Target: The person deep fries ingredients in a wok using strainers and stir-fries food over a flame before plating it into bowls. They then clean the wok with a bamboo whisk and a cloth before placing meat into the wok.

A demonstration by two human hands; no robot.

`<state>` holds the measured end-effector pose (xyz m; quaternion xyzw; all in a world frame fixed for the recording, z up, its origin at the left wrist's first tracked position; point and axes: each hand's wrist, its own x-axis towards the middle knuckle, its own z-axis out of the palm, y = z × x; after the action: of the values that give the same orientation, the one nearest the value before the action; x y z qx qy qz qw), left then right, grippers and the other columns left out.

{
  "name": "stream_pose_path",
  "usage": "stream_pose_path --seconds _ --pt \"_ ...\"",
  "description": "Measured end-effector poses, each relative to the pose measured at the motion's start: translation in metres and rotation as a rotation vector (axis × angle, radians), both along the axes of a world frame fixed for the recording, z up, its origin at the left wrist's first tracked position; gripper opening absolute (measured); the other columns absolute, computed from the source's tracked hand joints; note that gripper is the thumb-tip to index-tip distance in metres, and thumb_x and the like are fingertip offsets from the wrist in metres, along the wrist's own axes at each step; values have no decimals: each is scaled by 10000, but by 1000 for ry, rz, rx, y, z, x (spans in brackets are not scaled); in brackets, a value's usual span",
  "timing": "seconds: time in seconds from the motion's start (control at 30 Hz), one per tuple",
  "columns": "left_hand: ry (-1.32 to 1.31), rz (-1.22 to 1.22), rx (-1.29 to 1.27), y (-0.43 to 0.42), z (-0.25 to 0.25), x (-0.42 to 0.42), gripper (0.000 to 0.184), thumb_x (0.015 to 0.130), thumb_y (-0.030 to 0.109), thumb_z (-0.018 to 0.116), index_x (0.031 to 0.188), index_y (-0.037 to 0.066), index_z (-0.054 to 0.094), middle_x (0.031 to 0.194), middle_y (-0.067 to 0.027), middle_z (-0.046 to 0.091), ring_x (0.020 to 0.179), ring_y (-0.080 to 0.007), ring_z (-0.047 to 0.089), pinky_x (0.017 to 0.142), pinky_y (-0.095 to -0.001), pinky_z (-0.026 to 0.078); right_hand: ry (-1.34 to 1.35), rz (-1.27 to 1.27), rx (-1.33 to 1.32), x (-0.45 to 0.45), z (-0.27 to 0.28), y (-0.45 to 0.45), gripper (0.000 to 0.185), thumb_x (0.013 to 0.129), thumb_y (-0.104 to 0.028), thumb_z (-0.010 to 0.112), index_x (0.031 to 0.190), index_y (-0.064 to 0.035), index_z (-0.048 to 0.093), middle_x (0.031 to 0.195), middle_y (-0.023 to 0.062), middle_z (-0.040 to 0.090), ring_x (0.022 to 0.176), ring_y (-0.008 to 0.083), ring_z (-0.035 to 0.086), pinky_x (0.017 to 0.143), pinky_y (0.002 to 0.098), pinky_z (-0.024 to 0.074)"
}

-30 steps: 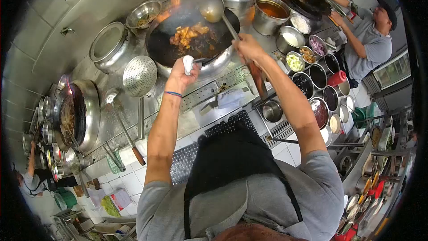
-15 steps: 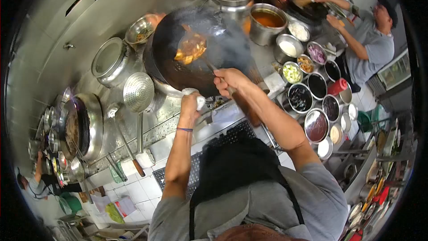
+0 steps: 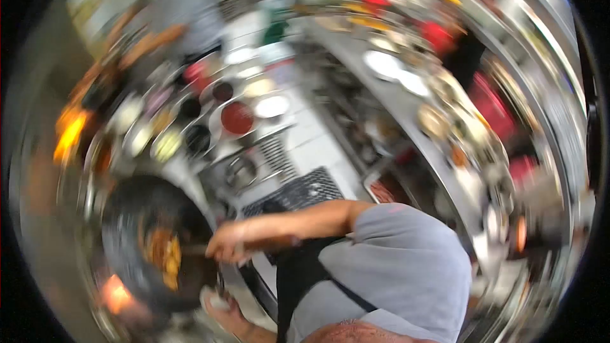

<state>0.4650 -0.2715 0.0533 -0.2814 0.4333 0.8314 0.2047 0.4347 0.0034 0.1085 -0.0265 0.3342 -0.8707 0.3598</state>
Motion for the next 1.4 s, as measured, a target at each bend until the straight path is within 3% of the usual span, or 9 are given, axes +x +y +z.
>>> stream_pose_path --seconds 0.03,0.1,0.63,0.73,0.8,0.87,1.2,1.27,1.4 --pt "-83 -31 96 -41 -75 -23 191 874 256 587 933 74 578 788 -78 633 529 -121 534 399 -229 402 -301 -17 256 7 24 2 210 930 -195 611 763 -77 565 629 -11 518 386 58 406 339 245 284" --pt "-92 -157 33 -28 -64 -32 187 876 254 584 929 75 576 783 -78 630 533 -129 539 402 -237 410 -443 -213 31 28 16 4 167 907 -109 605 784 -72 499 606 7 469 371 63 391 278 250 270" --pt "-168 -1010 199 156 -70 -10 162 886 241 553 894 79 562 740 -83 601 563 -197 576 419 -297 471 -140 -859 133 246 48 136 113 913 -95 568 881 -59 465 673 -16 404 408 46 379 276 246 329" --pt "-241 -1382 268 215 -43 8 242 866 332 579 837 92 556 678 -57 546 490 -165 498 389 -281 401 -164 -964 111 293 49 166 110 909 -90 574 899 -51 471 675 -8 413 410 49 381 282 248 336" --pt "-53 -991 35 252 15 83 162 847 217 599 893 62 582 734 -80 625 472 -147 517 384 -257 400 -194 -1030 75 324 47 186 121 910 -90 587 907 -43 476 686 7 431 415 54 382 286 251 336" --pt "-125 -1058 1 281 -14 91 146 826 228 586 771 95 561 600 -32 512 448 -151 458 368 -285 329 -246 -1142 145 356 50 203 155 897 -50 594 930 -57 443 668 2 416 415 58 397 278 274 330" --pt "-195 -1255 25 376 -40 168 100 798 131 618 747 76 552 683 -89 607 516 -210 592 382 -296 417 -276 -1513 -47 505 56 265 158 930 -63 611 981 -25 467 727 15 437 416 52 398 284 255 353" --pt "-273 -1292 3 378 -57 169 79 793 110 621 770 86 550 694 -95 619 537 -210 611 370 -295 411 -262 -1585 -63 533 57 272 442 907 -27 621 1255 24 353 730 24 462 426 47 396 291 241 339" --pt "-270 -1377 -10 385 -61 178 69 792 117 621 817 92 563 703 -96 631 544 -198 612 385 -291 435 -342 -1855 150 567 61 278 293 909 -34 592 1163 7 451 736 17 470 417 45 400 293 240 355"
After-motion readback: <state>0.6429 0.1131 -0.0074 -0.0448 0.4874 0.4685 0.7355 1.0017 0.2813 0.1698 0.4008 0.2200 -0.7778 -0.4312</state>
